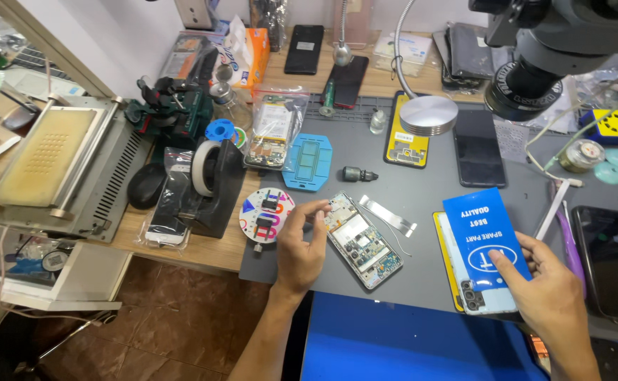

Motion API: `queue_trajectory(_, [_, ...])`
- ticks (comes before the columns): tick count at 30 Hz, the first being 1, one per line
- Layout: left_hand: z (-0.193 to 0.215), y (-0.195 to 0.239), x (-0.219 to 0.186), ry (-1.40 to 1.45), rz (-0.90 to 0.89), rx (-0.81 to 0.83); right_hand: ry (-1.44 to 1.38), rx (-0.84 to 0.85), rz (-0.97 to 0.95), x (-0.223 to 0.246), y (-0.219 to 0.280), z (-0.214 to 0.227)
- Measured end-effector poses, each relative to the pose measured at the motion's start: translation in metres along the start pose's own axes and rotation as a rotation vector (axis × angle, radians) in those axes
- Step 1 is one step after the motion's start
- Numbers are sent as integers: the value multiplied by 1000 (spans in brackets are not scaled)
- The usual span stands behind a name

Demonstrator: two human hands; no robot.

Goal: The person handles a small circuit board and places it into a plastic bag. They then pick up a smartphone, navigate through the settings menu, and interact with the screen. Finally, they place the phone down and pick up a pair of tweezers.

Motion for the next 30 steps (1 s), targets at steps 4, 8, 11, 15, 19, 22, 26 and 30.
queue_trajectory(4, [3,1,-4,-7,-26,-15,-90,-20,79,-10,-9,-10])
queue_trajectory(8, [3,1,-5,-8,-27,-8,-55,-42,71,-7,-7,-11])
queue_trajectory(11, [1,2,-2,-6,-2,-10,1,-28,35,-12,-12,-12])
queue_trajectory(15, [1,3,3,-14,24,-21,62,7,-5,-13,-15,-15])
queue_trajectory(19, [1,3,4,-21,7,-31,93,-3,16,-13,-15,-17])
queue_trajectory(22, [1,3,3,-10,31,-33,116,-5,23,-17,-15,-18])
queue_trajectory(26, [3,3,-1,-9,-3,-35,139,-75,99,-21,-19,-21])
queue_trajectory(30, [4,4,-2,-1,-22,-29,136,-204,185,-36,-28,-26])
Point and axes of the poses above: each hand's wrist, its own y-axis away from the middle knuckle, its own z-axis out of the back of the hand, x = y × z, the point moved 7 cm from there along -y, towards the middle knuckle
